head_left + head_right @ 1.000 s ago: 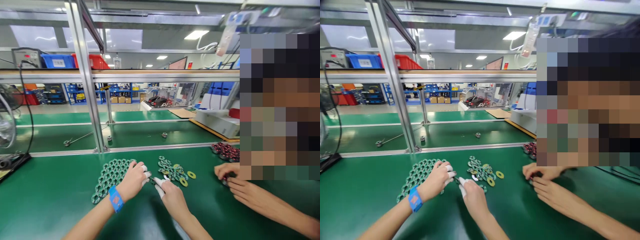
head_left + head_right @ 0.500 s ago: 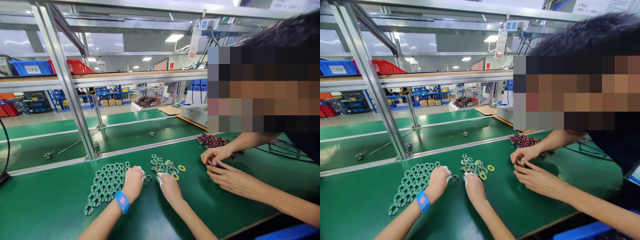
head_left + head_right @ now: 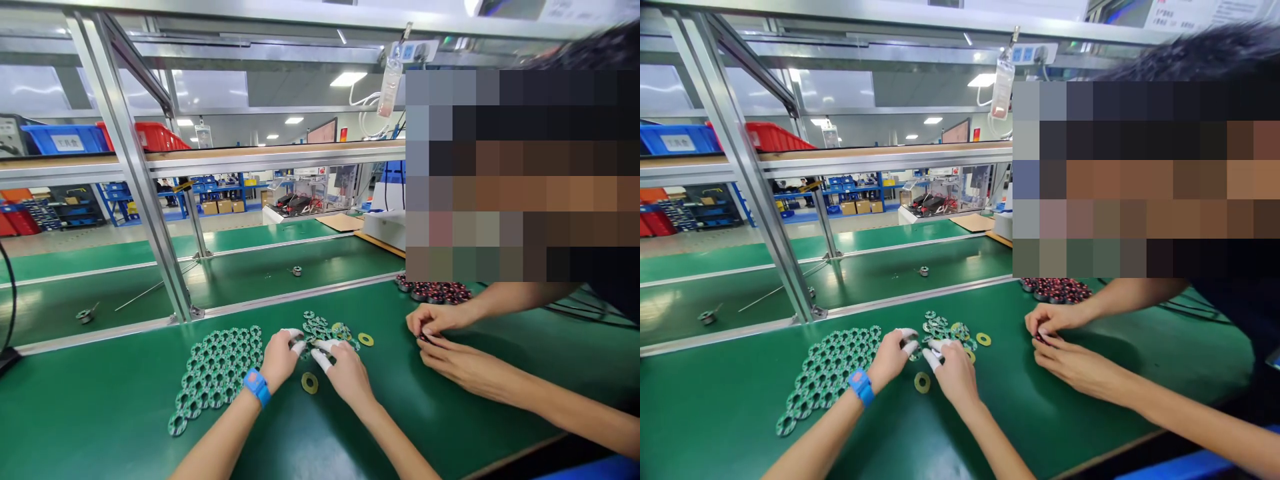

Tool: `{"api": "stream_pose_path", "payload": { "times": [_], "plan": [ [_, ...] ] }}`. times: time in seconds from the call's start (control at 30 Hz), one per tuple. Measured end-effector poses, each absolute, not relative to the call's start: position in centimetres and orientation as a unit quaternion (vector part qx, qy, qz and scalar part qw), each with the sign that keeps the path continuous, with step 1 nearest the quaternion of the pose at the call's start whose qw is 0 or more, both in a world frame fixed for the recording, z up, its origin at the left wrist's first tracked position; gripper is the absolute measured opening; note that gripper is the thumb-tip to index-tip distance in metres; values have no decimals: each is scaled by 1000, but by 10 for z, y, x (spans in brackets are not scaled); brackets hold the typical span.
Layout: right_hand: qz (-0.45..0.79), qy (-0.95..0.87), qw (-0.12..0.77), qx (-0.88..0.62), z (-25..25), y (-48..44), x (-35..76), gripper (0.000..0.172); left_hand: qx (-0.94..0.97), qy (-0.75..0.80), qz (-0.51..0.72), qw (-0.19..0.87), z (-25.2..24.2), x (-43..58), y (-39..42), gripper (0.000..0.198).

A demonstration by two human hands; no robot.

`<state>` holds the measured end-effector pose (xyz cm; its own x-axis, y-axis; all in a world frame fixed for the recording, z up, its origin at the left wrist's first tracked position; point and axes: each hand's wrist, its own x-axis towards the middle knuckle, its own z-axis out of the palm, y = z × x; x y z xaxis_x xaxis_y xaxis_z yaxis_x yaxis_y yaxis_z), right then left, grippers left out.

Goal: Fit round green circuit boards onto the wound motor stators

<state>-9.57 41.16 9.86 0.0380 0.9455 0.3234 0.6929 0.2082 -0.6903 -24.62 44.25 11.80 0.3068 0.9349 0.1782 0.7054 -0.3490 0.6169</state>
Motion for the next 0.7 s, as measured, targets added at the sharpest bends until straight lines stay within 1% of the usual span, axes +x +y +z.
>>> {"api": "stream_pose_path", "payload": {
  "times": [0.13,0.2,0.3,0.43,0.53,0.6,0.7],
  "plan": [
    [266,-667,417,-558,95,425,-91,33,766,485,294,303,116,-239,447,25],
    [288,-645,436,-557,93,429,-88,38,763,471,309,317,113,-242,448,24],
    [293,-613,462,-570,89,430,-80,44,765,467,316,312,107,-254,448,22],
    [288,-621,451,-572,90,431,-72,43,773,475,303,291,98,-264,444,20],
    [270,-655,414,-572,95,432,-73,33,782,479,296,268,95,-260,443,19],
    [237,-667,385,-591,97,432,-77,30,786,483,287,256,96,-255,443,17],
    [155,-659,355,-645,97,429,-82,31,784,502,276,239,98,-248,444,14]
  ]
}}
